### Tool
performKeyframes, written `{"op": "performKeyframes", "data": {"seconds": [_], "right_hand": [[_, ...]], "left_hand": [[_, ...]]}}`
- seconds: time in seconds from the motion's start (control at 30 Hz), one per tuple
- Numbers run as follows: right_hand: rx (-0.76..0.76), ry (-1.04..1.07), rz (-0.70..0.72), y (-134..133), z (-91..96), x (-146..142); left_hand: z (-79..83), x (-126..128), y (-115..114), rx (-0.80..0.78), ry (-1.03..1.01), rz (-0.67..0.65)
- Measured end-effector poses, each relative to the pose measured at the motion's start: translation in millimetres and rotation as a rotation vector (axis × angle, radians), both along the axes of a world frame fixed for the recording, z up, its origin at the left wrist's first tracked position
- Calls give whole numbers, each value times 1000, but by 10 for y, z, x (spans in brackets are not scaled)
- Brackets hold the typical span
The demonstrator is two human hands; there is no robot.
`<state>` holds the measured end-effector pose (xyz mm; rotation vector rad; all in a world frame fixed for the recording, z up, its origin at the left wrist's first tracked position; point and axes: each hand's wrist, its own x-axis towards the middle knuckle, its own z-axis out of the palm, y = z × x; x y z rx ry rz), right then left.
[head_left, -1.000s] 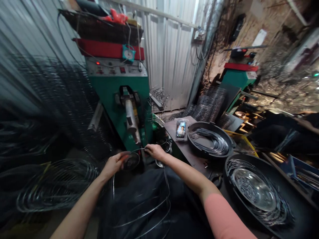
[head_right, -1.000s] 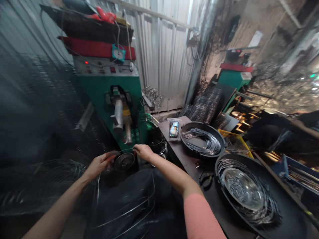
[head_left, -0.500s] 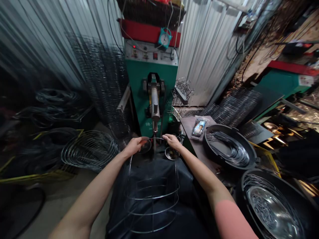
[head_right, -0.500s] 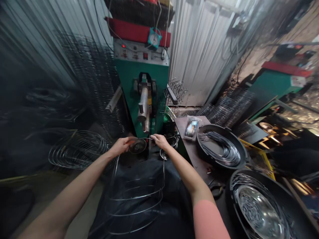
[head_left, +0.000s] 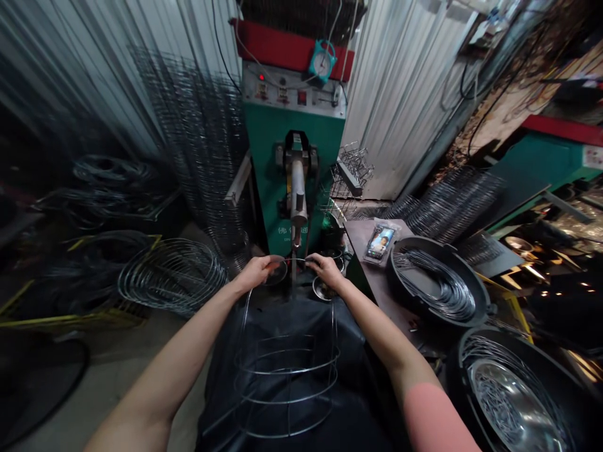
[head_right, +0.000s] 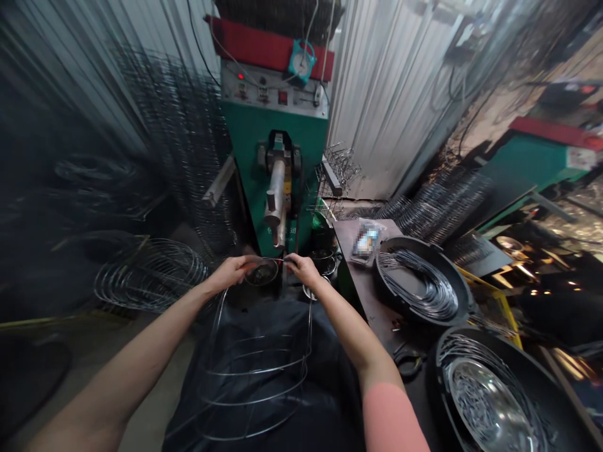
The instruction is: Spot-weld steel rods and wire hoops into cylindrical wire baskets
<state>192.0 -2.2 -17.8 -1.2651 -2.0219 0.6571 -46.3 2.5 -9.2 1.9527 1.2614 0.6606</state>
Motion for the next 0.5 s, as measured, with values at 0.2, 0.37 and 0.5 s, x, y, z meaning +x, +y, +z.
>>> {"op": "performKeyframes", "data": {"seconds": [0.2,0.37,0.5], "right_hand": [[41,-95,6,-15,1,22],[100,-157,18,-3,-26,21],[167,-297,18,4,-57,16]], "left_hand": [[79,25,18,142,112,-63],[77,65,65,270,207,-107],[37,87,83,350,290,-132]]}}
